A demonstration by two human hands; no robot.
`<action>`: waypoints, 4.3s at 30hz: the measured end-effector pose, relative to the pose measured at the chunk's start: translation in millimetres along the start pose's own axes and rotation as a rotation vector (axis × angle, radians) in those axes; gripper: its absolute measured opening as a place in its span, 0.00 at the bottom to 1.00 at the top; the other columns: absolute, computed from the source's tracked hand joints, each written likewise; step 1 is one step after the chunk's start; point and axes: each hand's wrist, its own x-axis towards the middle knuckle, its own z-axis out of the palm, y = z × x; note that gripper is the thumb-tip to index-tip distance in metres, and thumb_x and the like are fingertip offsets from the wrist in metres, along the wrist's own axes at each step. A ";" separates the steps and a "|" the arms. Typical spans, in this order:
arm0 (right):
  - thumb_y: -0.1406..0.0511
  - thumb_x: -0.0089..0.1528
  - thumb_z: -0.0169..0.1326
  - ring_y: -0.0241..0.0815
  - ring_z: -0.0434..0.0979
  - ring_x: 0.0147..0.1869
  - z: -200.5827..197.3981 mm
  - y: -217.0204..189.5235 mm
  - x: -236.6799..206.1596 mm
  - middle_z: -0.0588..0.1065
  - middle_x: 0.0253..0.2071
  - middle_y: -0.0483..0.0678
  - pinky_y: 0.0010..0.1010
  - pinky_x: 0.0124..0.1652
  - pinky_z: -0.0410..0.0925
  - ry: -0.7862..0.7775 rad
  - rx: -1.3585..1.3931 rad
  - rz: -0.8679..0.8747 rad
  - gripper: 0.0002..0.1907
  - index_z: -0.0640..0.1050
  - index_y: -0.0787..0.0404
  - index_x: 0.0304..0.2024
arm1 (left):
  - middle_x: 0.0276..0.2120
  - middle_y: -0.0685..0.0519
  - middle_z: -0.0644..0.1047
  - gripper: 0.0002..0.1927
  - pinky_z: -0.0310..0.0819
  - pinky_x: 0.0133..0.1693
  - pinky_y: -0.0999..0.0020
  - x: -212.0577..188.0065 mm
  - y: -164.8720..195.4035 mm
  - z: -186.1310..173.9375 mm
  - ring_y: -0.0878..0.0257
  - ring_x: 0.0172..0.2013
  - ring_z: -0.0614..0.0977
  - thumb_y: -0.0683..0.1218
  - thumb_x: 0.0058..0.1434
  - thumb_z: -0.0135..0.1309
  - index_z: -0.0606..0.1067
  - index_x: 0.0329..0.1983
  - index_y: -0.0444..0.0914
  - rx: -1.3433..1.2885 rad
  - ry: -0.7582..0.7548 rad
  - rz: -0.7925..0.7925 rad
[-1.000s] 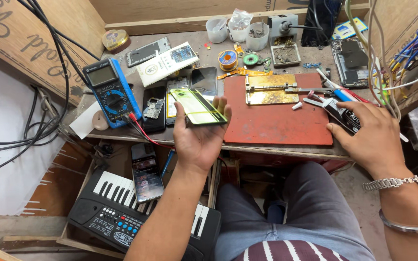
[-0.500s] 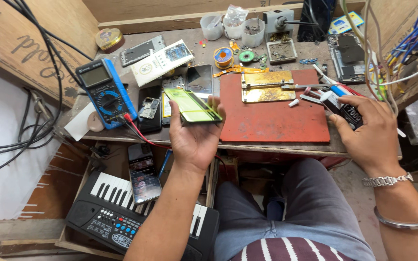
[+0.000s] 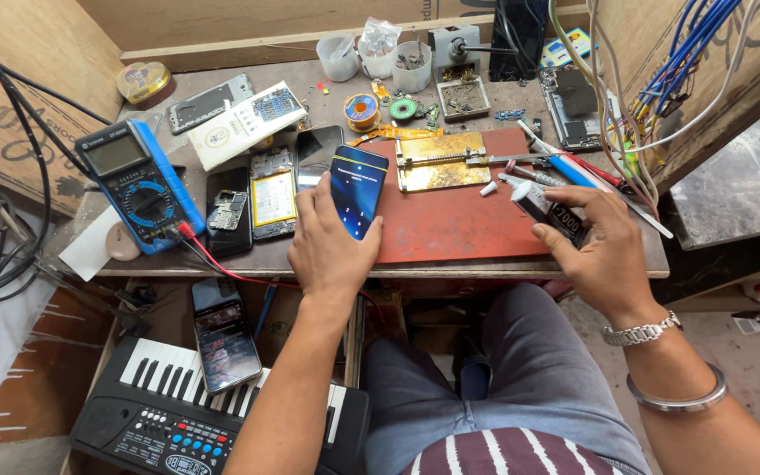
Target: The person works on a smartphone at a repair bench, prying off its back cover with a tool, applying adhesive from a tube onto the phone, pressing the cover back into place, and powering the phone on to test the screen.
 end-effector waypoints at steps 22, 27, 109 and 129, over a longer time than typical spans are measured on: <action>0.66 0.57 0.66 0.35 0.79 0.45 39.2 -39.9 1.8 0.81 0.48 0.45 0.28 0.46 0.73 -0.198 0.388 0.151 0.23 0.77 0.57 0.55 | 0.53 0.46 0.74 0.29 0.73 0.55 0.54 -24.5 30.2 -19.5 0.50 0.54 0.74 0.58 0.62 0.62 0.74 0.60 0.37 -0.173 -0.005 0.400; 0.68 0.60 0.65 0.36 0.79 0.54 52.5 -45.0 -5.4 0.79 0.51 0.47 0.30 0.53 0.73 -0.276 0.658 0.059 0.22 0.76 0.60 0.56 | 0.48 0.49 0.77 0.25 0.77 0.50 0.68 -42.9 50.6 8.9 0.63 0.46 0.80 0.56 0.71 0.54 0.72 0.62 0.34 -1.156 -0.421 0.217; 0.65 0.61 0.66 0.27 0.75 0.34 55.9 -86.7 90.1 0.78 0.31 0.43 0.22 0.34 0.72 -0.341 0.463 0.050 0.12 0.77 0.66 0.38 | 0.43 0.56 0.77 0.17 0.76 0.41 0.73 -6.7 33.8 82.7 0.71 0.40 0.79 0.36 0.64 0.56 0.69 0.55 0.34 -1.382 -0.532 0.279; 0.65 0.65 0.59 0.38 0.78 0.56 63.6 -49.0 28.2 0.74 0.58 0.51 0.30 0.55 0.73 -0.103 0.617 0.097 0.24 0.69 0.65 0.61 | 0.34 0.55 0.72 0.15 0.72 0.43 0.71 -3.1 32.2 76.1 0.67 0.37 0.75 0.55 0.74 0.49 0.66 0.44 0.39 -1.706 -0.508 0.217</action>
